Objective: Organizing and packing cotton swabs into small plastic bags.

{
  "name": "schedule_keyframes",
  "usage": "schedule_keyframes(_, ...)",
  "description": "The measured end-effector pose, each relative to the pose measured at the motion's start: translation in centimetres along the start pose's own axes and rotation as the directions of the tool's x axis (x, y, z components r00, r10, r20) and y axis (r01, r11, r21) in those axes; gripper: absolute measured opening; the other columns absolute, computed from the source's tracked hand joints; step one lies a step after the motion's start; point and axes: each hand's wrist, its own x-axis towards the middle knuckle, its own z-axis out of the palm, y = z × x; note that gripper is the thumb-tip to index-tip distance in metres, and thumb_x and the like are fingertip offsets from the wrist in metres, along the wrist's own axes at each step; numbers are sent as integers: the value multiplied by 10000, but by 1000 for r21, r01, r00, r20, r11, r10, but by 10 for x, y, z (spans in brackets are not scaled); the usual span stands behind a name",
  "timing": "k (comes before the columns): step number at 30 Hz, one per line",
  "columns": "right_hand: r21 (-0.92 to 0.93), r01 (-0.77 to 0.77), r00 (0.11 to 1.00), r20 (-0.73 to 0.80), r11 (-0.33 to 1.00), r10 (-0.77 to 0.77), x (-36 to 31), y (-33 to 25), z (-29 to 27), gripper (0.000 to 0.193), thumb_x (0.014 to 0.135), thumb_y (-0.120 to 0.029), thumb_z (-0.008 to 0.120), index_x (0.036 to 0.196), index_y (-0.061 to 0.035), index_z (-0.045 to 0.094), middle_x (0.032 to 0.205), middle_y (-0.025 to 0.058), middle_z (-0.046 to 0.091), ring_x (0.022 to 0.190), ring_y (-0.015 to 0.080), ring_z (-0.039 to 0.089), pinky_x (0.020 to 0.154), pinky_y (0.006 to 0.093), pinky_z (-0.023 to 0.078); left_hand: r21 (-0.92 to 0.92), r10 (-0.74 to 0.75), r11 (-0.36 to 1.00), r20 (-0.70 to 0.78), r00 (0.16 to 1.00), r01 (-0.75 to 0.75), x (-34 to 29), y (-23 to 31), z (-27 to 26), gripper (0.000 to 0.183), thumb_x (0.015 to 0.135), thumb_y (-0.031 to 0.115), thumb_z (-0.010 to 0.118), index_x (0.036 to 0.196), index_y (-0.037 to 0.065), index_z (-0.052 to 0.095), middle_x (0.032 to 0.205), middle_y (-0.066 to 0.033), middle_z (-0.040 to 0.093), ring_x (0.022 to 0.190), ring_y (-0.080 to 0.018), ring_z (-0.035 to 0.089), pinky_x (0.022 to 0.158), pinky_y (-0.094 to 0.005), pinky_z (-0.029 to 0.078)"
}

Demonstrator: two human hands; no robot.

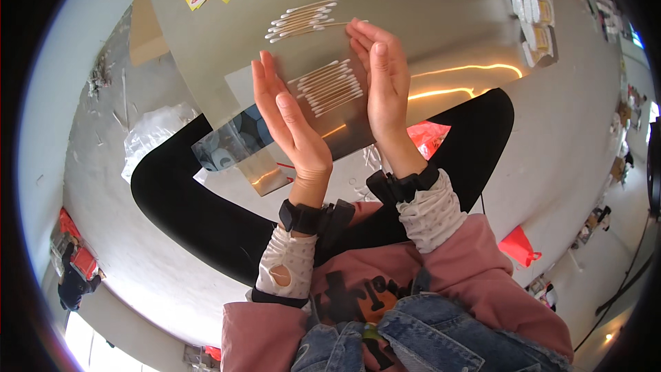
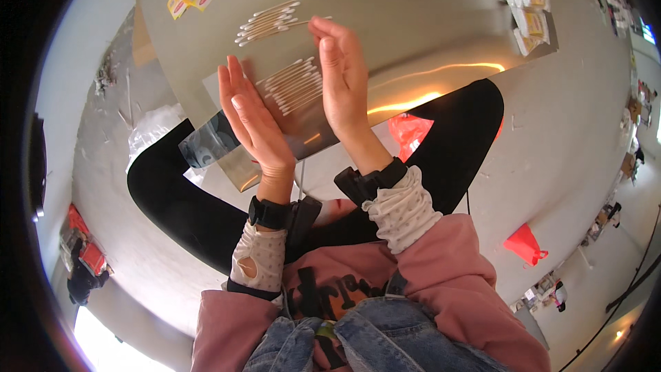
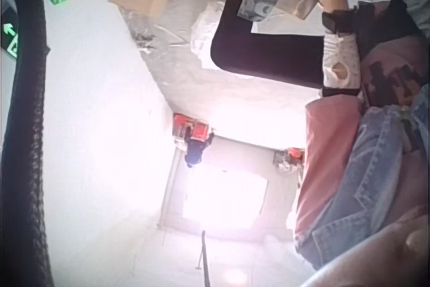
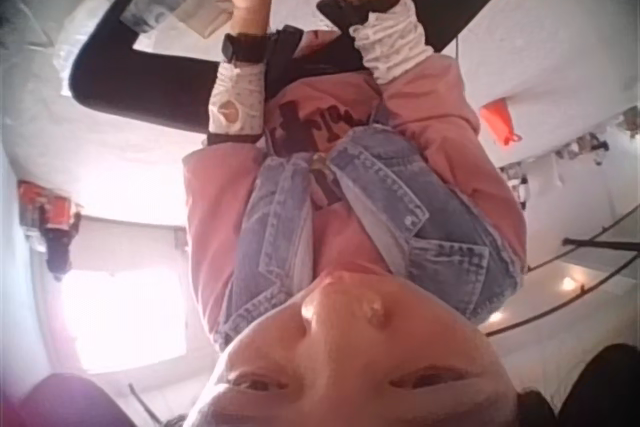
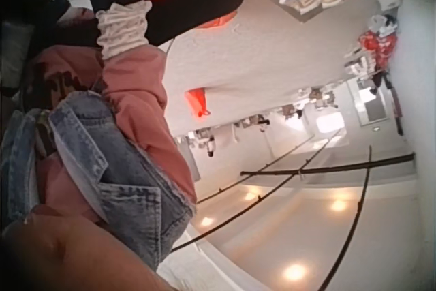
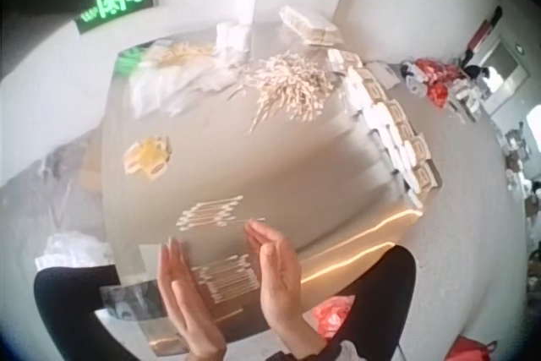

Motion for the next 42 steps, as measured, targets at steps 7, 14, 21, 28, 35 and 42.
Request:
schedule_keyframes(7,-2,3,999,32,1000,-3,-10,2,8,471,1101,-355,398,1332,33,531,1345,173,582,1273,255,555,1117,378,417,0,29,1000,71,997,-29,0,-4,8,611,1096,342,352,1560,-31,213,1609,-236,276,1505,-333,261,1230,-434,178)
schedule_keyframes(14,138,-73,993,-78,988,84,-14,-4,-8,324,1067,-220,522,1261,34,571,1268,110,613,1188,178,573,1047,318,436,287,64,950,195,979,-119,2,10,-8,673,1035,322,526,1535,-56,280,1612,-210,304,1504,-336,286,1214,-459,214)
schedule_keyframes(21,-431,213,969,206,877,-134,-15,-10,-62,217,865,105,556,859,-51,706,1058,79,677,1036,218,639,853,309,510,766,-37,240,621,783,-596,-10,-2,-26,940,910,550,615,1550,-45,269,1629,-207,263,1524,-363,221,1212,-540,192)
schedule_keyframes(28,-528,473,880,307,705,-362,-14,0,-59,184,726,101,564,664,-60,629,982,56,684,987,293,636,807,384,521,779,-31,183,615,788,-600,-11,-6,-22,989,883,640,581,1528,-58,307,1618,-208,285,1518,-339,248,1214,-511,218)
schedule_keyframes(35,-546,546,838,374,636,-398,-12,0,-58,153,701,47,584,633,-84,625,968,30,691,969,285,633,818,393,513,779,-10,182,612,791,-600,-11,-6,-22,963,913,641,548,1529,-58,306,1608,-209,304,1512,-343,259,1214,-508,222)
schedule_keyframes(42,-565,551,834,375,614,-404,-12,1,-55,163,726,28,595,625,-96,626,965,16,694,967,277,631,818,394,504,781,-7,165,611,792,-602,-10,-6,-22,955,924,641,537,1532,-57,303,1614,-202,296,1516,-330,255,1220,-498,211)
